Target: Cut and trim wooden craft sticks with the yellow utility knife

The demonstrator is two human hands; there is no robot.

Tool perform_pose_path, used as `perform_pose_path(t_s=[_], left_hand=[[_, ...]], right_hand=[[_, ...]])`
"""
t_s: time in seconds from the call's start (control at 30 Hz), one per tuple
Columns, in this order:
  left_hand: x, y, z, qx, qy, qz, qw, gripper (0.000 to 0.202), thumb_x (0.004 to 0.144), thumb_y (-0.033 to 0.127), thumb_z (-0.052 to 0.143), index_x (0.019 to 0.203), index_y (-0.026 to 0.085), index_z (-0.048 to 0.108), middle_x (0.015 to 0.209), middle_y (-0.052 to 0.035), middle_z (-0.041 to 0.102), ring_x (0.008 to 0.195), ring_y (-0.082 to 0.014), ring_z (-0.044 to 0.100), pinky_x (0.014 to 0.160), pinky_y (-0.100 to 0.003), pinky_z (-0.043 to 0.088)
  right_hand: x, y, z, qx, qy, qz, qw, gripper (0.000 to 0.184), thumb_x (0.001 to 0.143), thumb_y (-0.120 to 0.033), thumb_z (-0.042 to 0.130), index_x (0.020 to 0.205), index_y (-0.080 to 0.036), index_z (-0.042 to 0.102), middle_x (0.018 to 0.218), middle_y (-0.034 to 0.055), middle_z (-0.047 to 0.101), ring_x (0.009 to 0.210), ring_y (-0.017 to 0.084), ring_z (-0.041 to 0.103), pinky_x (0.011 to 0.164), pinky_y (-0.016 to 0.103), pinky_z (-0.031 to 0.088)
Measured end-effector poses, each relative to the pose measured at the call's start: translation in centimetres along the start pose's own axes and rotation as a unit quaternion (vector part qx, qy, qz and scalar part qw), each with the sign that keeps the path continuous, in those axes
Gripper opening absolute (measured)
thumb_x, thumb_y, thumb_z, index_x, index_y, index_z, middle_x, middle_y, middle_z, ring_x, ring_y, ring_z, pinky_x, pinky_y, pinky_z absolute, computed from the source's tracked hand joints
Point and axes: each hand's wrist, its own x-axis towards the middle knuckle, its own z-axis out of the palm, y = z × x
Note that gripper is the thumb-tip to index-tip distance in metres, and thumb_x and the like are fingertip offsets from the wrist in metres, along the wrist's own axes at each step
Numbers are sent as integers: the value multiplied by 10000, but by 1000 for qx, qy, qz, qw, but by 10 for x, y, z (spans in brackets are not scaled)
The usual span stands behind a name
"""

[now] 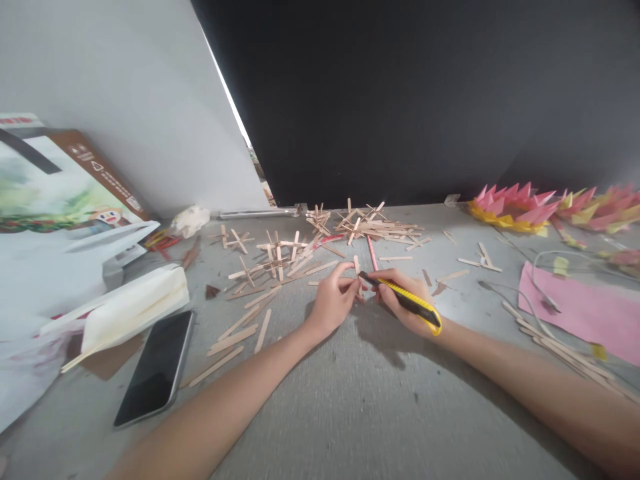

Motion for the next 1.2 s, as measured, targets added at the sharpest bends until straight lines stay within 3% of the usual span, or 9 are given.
perform_pose_path(t_s=[0.17, 0.43, 0.57, 0.7, 0.8, 0.93, 1.07, 1.2], left_hand=[[0, -1, -2, -14, -9, -10, 1000, 508, 991, 620, 667, 1286, 223, 551, 862, -46, 815, 642, -217, 767, 680, -325, 604], [11, -9, 1, -25, -4, 23, 999, 526, 941, 612, 718, 1248, 217, 553, 783, -12, 781, 582, -191, 724, 631, -294, 574], [13, -6, 9, 3, 23, 12, 1000, 369, 927, 461, 719, 1164, 216, 577, 719, 6, 757, 505, -182, 689, 537, -261, 508], [-2, 12, 19, 74, 46, -9, 996, 213, 909, 268, 680, 1097, 222, 593, 655, 25, 734, 439, -182, 660, 491, -256, 474], [-21, 36, 29, 66, 36, -13, 997, 230, 900, 191, 665, 1107, 216, 569, 659, 32, 736, 441, -170, 669, 503, -251, 486], [-51, 58, 58, 23, 28, -13, 999, 226, 920, 199, 675, 1102, 215, 541, 671, 41, 730, 464, -147, 690, 489, -215, 461], [-82, 51, 91, -11, -13, -18, 1000, 235, 910, 232, 702, 1059, 221, 521, 655, 51, 723, 438, -141, 668, 485, -220, 482], [-98, 33, 100, -12, -27, -10, 1000, 311, 886, 308, 764, 1058, 219, 520, 658, 40, 744, 430, -132, 642, 485, -217, 466]], right_hand=[[1, 8, 0, 41, -10, 37, 998, 303, 1105, -432, 565, 1249, -227, 735, 830, 36, 794, 736, 184, 780, 703, 280, 619], [7, 13, 2, 18, -4, 16, 1000, 349, 1084, -481, 568, 1225, -214, 742, 788, 30, 772, 706, 189, 748, 690, 296, 586], [17, 13, 4, 35, 24, 12, 999, 315, 1034, -459, 566, 1096, -213, 752, 726, 14, 746, 661, 183, 721, 646, 288, 559], [21, -6, -6, 85, 15, 36, 996, 269, 982, -429, 576, 942, -214, 733, 622, -13, 700, 634, 178, 711, 686, 299, 577], [3, -27, -22, 115, -16, 22, 993, 273, 990, -443, 595, 1004, -202, 724, 687, -1, 725, 654, 171, 711, 702, 307, 587], [-47, -40, -43, 121, -1, -14, 993, 361, 1031, -537, 592, 1077, -196, 701, 749, 15, 735, 638, 159, 684, 680, 312, 582], [-102, -34, -55, 69, -8, -8, 998, 429, 1049, -585, 569, 1133, -187, 705, 767, 17, 730, 597, 145, 650, 598, 273, 531], [-123, -30, -57, 13, -35, -8, 999, 432, 1042, -565, 577, 1158, -180, 734, 799, 29, 755, 550, 128, 617, 555, 249, 498]])
